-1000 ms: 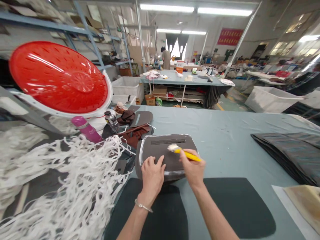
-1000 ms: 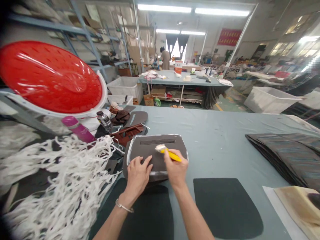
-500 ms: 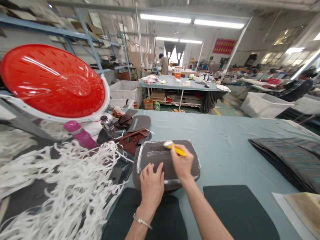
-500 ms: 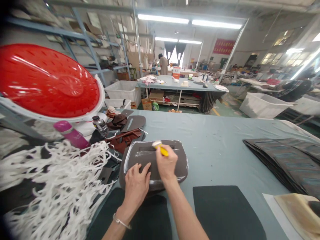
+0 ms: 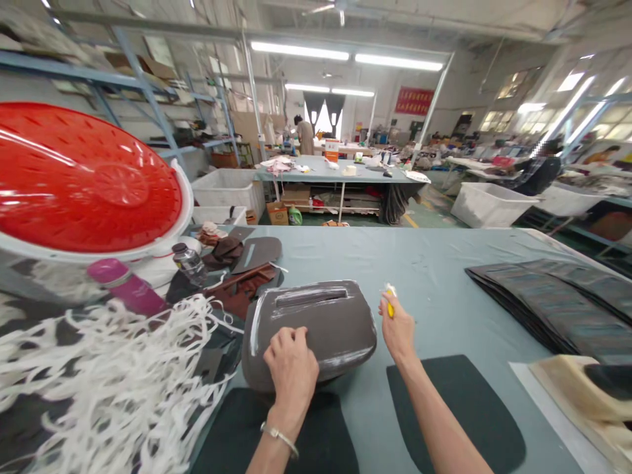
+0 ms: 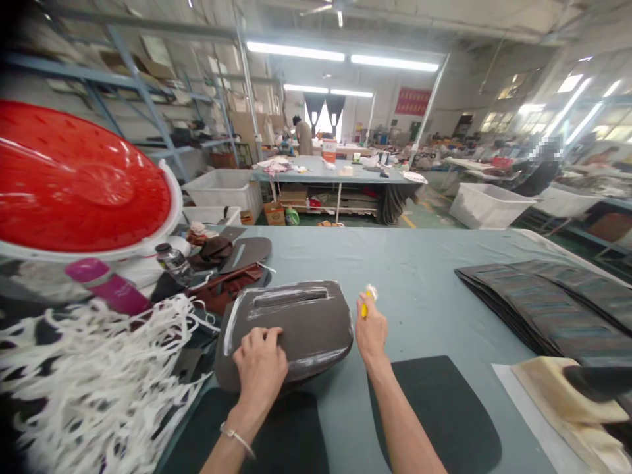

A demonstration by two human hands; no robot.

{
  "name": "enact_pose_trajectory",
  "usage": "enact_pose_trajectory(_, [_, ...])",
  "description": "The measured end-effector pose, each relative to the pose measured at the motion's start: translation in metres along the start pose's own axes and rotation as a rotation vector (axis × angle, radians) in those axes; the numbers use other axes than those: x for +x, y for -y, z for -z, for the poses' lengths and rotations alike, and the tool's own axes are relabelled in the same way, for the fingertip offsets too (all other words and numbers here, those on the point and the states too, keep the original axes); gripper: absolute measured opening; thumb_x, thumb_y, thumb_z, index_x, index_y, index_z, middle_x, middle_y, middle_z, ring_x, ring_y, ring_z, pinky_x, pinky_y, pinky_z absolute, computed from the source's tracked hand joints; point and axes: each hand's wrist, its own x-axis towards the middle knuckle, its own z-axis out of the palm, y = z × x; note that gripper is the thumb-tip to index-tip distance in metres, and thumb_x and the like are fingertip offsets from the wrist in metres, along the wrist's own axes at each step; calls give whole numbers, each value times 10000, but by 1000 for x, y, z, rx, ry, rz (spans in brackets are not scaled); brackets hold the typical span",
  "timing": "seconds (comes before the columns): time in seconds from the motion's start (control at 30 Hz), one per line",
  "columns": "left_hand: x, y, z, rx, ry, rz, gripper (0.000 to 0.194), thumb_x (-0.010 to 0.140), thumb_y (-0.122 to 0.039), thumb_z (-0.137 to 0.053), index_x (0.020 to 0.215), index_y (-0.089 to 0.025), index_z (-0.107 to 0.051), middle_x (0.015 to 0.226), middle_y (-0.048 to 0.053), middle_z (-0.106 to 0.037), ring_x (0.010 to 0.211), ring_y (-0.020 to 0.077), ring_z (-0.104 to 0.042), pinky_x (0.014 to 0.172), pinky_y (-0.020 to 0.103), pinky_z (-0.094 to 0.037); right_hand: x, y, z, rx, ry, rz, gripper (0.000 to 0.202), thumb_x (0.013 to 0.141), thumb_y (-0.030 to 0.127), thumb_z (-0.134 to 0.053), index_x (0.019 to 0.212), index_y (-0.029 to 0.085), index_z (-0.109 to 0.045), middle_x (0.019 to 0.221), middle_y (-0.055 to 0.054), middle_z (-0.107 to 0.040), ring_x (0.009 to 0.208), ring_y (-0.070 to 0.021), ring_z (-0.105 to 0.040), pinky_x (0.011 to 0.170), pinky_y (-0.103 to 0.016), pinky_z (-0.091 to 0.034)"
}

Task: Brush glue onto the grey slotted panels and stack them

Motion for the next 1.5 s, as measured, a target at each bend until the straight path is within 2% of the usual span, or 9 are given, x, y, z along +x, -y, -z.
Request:
enact_pose_trajectory(0.17, [26, -53, -29, -564, 173, -39, 261, 861, -235, -426, 1095, -174, -523, 1083, 81, -516, 905, 145, -572, 829, 285, -452, -37, 6, -6, 151, 113, -43, 411, 910, 472, -368, 1108, 196, -599, 859, -63, -697, 772, -175, -656, 680, -256, -468])
enact_pose_trajectory(0.3, [46, -73, -48, -577, 243, 83, 440, 756, -483, -580, 1056, -166, -519, 1076, 97, -523, 849, 169, -601, 797, 301, -465, -57, 17, -5, 254, 109, 14, 347, 927, 440, -377, 1047, 197, -592, 881, -50, -678, 736, -145, -627, 685, -236, -471])
enact_pose_trajectory(0.57, [68, -76, -50, -467, 403, 214, 614, 602, -678, -601, 930, -161, -551, 1009, 128, -574, 963, 261, -576, 811, 332, -413, -69, 25, -8, 438, 109, 79, 234, 951, 342, -373, 1047, 206, -537, 984, -52, -625, 858, -139, -614, 769, -250, -490])
enact_pose_trajectory(0.83, [68, -60, -51, -955, 475, 249, 343, 556, -447, -720, 683, -152, -599, 641, 8, -588, 612, 131, -521, 618, 257, -394, -75, 14, -7, 245, 24, 139, 211, 938, 296, -409, 1054, 202, -558, 1012, -65, -613, 942, -171, -572, 867, -322, -449])
enact_pose_trajectory(0.97, [62, -41, -19, -1098, 432, 258, 324, 620, -442, -680, 707, -143, -591, 626, -10, -589, 596, 110, -521, 594, 230, -407, -83, 2, -17, 126, 78, 228, 190, 921, 243, -407, 1004, 204, -574, 1051, -79, -609, 958, -196, -525, 861, -351, -435])
enact_pose_trajectory(1.17, [42, -39, 100, -1658, 289, 279, 255, 682, -322, -695, 863, -177, -588, 762, -17, -658, 602, 92, -583, 595, 205, -483, -87, 1, -23, 72, 104, 242, 124, 832, 195, -503, 944, 207, -555, 1076, -86, -607, 993, -224, -507, 885, -392, -414])
enact_pose_trajectory(1.27, [24, -59, 144, -1760, 373, 209, 216, 735, -266, -644, 934, -190, -609, 912, 15, -687, 716, 132, -642, 648, 240, -535, -79, -3, -5, 216, 114, 140, 128, 804, 280, -580, 904, 220, -526, 1157, -85, -594, 1082, -220, -514, 946, -397, -394])
enact_pose_trajectory(1.37, [3, -80, 150, -1856, 531, 199, 268, 757, -247, -606, 1021, -203, -609, 954, 27, -694, 773, 168, -661, 674, 279, -563, -67, -15, 32, 509, 10, -102, 254, 796, 423, -607, 861, 225, -462, 1233, -97, -566, 1128, -210, -528, 949, -391, -412])
enact_pose_trajectory(1.5, [-25, -99, 113, -1898, 655, 286, 358, 753, -276, -594, 1108, -224, -592, 999, 27, -695, 819, 208, -669, 696, 329, -576, -63, -40, 95, 868, 22, -349, 352, 818, 560, -530, 900, 236, -422, 1103, -63, -622, 891, -174, -640, 744, -324, -515])
